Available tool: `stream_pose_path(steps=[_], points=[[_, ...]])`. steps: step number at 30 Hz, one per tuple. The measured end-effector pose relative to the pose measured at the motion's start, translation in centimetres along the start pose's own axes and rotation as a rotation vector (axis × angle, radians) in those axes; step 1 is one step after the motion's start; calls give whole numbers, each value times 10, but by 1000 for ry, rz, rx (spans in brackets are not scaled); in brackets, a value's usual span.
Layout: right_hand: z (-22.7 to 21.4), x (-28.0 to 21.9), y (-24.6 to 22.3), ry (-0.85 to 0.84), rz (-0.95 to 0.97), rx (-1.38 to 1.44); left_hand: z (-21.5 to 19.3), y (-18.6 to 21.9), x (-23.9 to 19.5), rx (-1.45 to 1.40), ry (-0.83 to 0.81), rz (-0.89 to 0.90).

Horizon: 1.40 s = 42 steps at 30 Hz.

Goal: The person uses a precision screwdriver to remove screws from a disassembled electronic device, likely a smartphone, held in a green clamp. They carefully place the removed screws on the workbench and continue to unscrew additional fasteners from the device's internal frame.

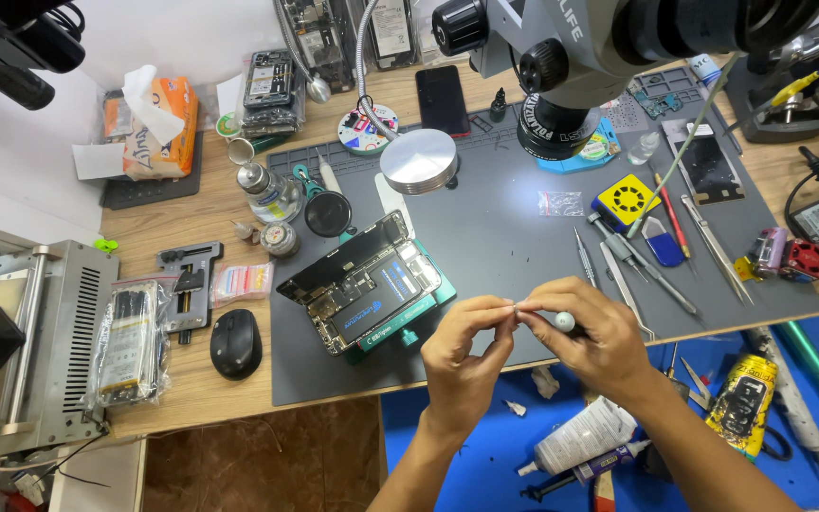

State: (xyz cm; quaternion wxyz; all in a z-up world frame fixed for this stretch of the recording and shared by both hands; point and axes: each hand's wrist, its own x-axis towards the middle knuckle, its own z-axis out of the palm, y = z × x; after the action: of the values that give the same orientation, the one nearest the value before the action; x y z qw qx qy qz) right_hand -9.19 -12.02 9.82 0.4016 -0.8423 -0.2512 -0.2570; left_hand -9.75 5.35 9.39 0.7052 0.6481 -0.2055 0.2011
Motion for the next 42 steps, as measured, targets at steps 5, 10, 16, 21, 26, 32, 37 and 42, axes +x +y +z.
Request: stream_pose_path(steps=[5,10,16,21,26,32,37,42], points=[[-1,-2,1,-8,-25,-30,-1,-2,-7,-87,25,-89],[-1,-2,-3,-7,-51,-71,-3,2,-8,-170,49,-199],[2,-2,-9,5,-107,-194,-5,6,-9,-211,66,-306],[7,0,-24,32,72,3,-9,3,-15,-336,105,-452],[12,4,-33,-28,153,172,-28,19,-9,-182,-11,-495],[23,14,-24,-160,-229,-9,-62,32,-4,-166,-30,-743],[49,42,-33,-245,-218,38,-87,42,3,-80,59,-749],[101,79,-28,-266,9,151,-122,30,3,629,253,-258]])
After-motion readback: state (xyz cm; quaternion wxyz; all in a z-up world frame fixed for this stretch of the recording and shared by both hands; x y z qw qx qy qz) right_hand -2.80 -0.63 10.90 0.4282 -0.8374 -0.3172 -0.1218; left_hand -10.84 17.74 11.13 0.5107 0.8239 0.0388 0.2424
